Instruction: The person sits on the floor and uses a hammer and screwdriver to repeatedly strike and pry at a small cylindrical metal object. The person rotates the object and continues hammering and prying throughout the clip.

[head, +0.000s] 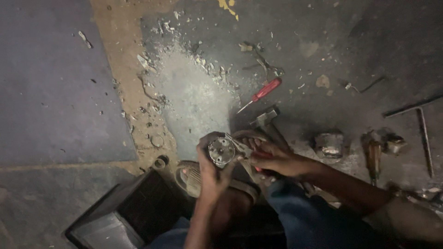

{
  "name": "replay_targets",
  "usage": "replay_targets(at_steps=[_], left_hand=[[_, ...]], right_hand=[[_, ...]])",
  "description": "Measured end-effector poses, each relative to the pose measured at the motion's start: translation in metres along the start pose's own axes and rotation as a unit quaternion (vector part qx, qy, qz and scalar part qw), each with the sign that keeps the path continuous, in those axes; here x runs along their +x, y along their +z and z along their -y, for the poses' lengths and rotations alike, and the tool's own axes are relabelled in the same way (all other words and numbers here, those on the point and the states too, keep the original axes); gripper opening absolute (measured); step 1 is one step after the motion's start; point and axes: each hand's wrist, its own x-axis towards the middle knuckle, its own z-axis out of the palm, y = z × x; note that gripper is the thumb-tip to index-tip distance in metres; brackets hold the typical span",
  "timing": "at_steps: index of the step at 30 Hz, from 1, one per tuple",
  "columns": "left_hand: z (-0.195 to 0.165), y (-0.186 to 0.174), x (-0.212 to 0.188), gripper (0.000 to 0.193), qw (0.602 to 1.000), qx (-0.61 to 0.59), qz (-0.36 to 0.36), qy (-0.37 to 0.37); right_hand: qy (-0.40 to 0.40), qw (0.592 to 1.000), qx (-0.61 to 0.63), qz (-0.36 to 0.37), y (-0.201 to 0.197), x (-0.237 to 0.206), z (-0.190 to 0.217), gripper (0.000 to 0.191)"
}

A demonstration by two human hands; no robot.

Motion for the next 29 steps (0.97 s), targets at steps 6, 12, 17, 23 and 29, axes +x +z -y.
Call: replay_targets(at_steps=[6,12,17,23,29], left_hand=[[0.008,-0.003,-0.005,0.081,0.999,0.027,-0.011,0.016],[0.008,-0.008,0.0,0.082,0.996,0.04,-0.013,0.075],[0.004,-0.008,0.003,0.075,0.993,0.089,-0.006,0.077],[-0.003,-0.002,0.004,0.074,0.977,0.155,-0.041,0.139],[0.013,0.022,0.041,0.076,0.972,0.195,-0.047,0.121]], right_hand=[[-0.15,0.985,0.087,-0.019,-0.009,0.007,-0.019,0.072],[-0.099,0.991,-0.016,-0.089,-0.014,-0.003,-0.008,0.036],[-0.39,0.808,-0.384,-0.221,0.02,-0.025,0.023,0.036],[-0.383,0.817,-0.378,-0.209,0.036,-0.047,0.059,0.047],[-0.363,0.821,-0.391,-0.203,0.033,-0.049,0.057,0.046]])
